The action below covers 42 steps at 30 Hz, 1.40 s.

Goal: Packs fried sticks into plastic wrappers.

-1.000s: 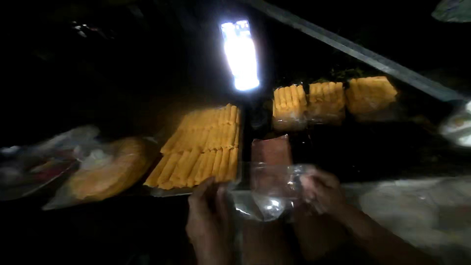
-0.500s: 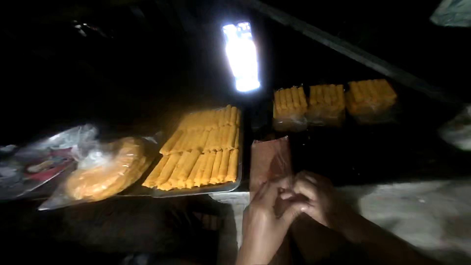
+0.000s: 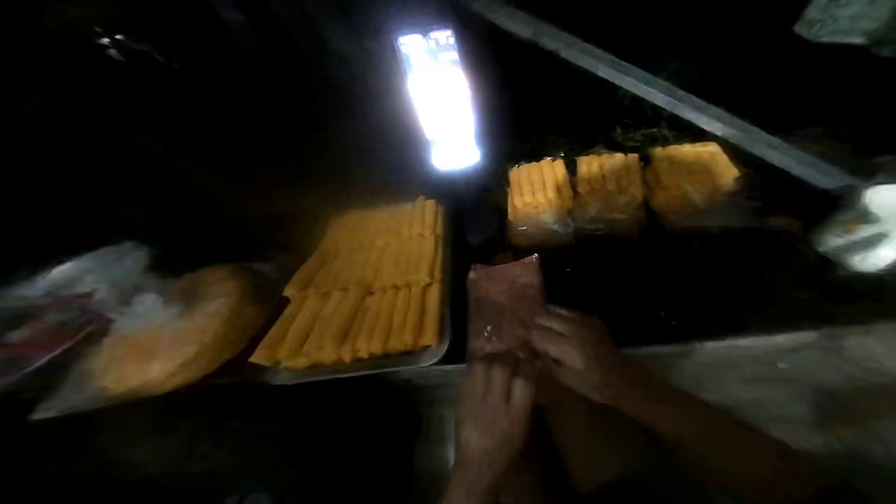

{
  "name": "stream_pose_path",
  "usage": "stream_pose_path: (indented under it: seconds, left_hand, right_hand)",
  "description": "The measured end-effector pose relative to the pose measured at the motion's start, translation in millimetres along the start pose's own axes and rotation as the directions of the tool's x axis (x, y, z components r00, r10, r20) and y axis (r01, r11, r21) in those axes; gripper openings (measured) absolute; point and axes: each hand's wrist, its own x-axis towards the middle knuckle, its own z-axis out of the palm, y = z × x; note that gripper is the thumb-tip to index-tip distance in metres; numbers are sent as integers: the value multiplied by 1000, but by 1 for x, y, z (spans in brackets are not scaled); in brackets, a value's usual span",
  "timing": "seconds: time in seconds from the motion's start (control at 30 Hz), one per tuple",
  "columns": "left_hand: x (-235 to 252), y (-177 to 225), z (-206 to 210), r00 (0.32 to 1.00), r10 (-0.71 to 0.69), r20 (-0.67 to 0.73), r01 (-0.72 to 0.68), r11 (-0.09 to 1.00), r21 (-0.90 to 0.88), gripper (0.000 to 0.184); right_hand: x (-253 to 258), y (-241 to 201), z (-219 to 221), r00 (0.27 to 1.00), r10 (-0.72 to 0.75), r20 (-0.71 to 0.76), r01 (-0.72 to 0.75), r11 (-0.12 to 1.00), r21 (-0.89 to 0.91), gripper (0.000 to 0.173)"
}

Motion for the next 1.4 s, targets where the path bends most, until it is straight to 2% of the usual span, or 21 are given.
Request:
stream_pose_path:
  seconds: [0.03,0.1,0.2,0.27,0.37,0.43,0.47,0.53,0.67,0.77,0.83,0.9,1.03,1.13,1.23,1.33,1.4]
  left_hand:
    - [-1,-3,3,998,54,10,-54,998,-30,11]
    - [-3,-8,6,997,71,40,-66,990,-122,11]
    - [-7,-16,9,992,-23,124,48,978,-201,4]
    - [-12,-17,14,978,-114,177,153,961,-229,6]
    - [-18,-15,29,950,-226,215,270,941,-203,11]
    - [-20,-17,38,911,-280,303,336,929,-155,17]
    - [-21,-19,43,896,-287,340,347,929,-130,21]
    - [-23,-27,52,893,-256,370,310,946,-92,23]
    - [-21,-34,60,868,-222,444,301,947,-114,26]
    - [-26,-42,70,899,-211,384,290,944,-159,20]
    - [-28,-46,75,903,-215,372,301,934,-192,21]
    - [-29,-47,79,905,-223,361,307,932,-193,19]
    - [-26,-47,75,898,-219,381,314,927,-207,24]
    - [-27,-48,76,874,-229,428,337,921,-197,22]
    - [-25,-47,76,881,-238,409,340,919,-198,19]
    - [-23,-46,74,872,-234,429,351,911,-216,24]
    - [-23,-46,73,864,-238,443,359,909,-212,25]
  right_hand:
    - [2,1,0,1000,-14,2,14,1000,-20,8]
    - [5,7,-3,999,36,36,-33,996,-84,7]
    - [6,21,-10,961,235,147,-207,961,-181,10]
    - [3,30,-7,933,303,195,-259,940,-220,10]
    - [-2,43,3,929,263,260,-209,953,-217,10]
    - [1,54,5,880,275,388,-225,960,-170,12]
    - [6,59,3,836,292,464,-263,956,-128,19]
    - [19,64,1,843,250,476,-274,962,-21,33]
    - [61,55,12,914,75,400,-132,984,118,32]
    - [111,31,34,871,-66,487,-25,984,178,26]
    - [137,17,62,868,-209,450,110,965,236,24]
    - [165,-1,87,798,-269,539,136,952,274,33]
    - [210,-30,139,601,-313,735,212,950,231,62]
    - [227,-38,166,497,-325,804,297,935,195,68]
    - [235,-41,178,454,-348,820,339,919,202,64]
    - [242,-45,179,432,-342,835,383,907,174,63]
    - [246,-45,179,415,-342,843,407,899,165,54]
